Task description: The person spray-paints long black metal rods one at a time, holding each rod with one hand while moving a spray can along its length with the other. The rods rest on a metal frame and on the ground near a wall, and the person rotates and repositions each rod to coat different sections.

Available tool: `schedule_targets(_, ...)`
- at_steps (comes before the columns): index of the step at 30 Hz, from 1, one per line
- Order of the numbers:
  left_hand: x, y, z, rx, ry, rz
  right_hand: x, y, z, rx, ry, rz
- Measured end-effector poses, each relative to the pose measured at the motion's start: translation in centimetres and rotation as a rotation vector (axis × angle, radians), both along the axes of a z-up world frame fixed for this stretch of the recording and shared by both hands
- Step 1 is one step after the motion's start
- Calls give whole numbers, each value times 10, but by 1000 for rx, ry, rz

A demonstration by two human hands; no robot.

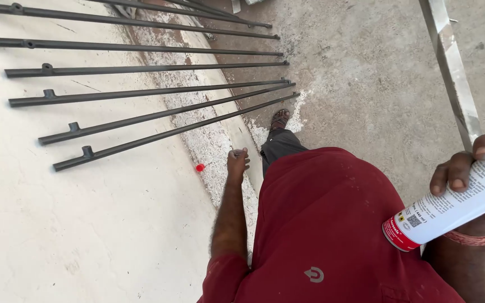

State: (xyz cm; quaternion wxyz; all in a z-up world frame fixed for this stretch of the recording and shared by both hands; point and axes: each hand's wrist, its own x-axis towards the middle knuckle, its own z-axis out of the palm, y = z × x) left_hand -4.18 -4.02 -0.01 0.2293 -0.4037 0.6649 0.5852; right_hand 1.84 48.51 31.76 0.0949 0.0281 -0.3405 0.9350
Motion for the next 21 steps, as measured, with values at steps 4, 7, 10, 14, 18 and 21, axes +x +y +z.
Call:
schedule_targets(4, -48, -54, 17, -18, 110, 291, -38, -15, 6, 141, 30, 72)
schedule_targets(7, -78, -90, 45, -76, 272, 462, -58, -32, 7, 199, 44, 30)
schedule_targets(10, -99, -114, 67, -65, 351, 428, -69, -51, 10, 197, 40, 44)
schedule_targets(14, -108, -131, 56, 28, 359, 205, -78, -79, 13, 78, -36, -94)
schedule_targets(18, -117, -121, 71, 79, 398, 107, -99, -102, 30, 83, -59, -120)
schedule_targets(21, -123, -119, 87, 56, 394, 24, -103, -112, 28, 51, -54, -142)
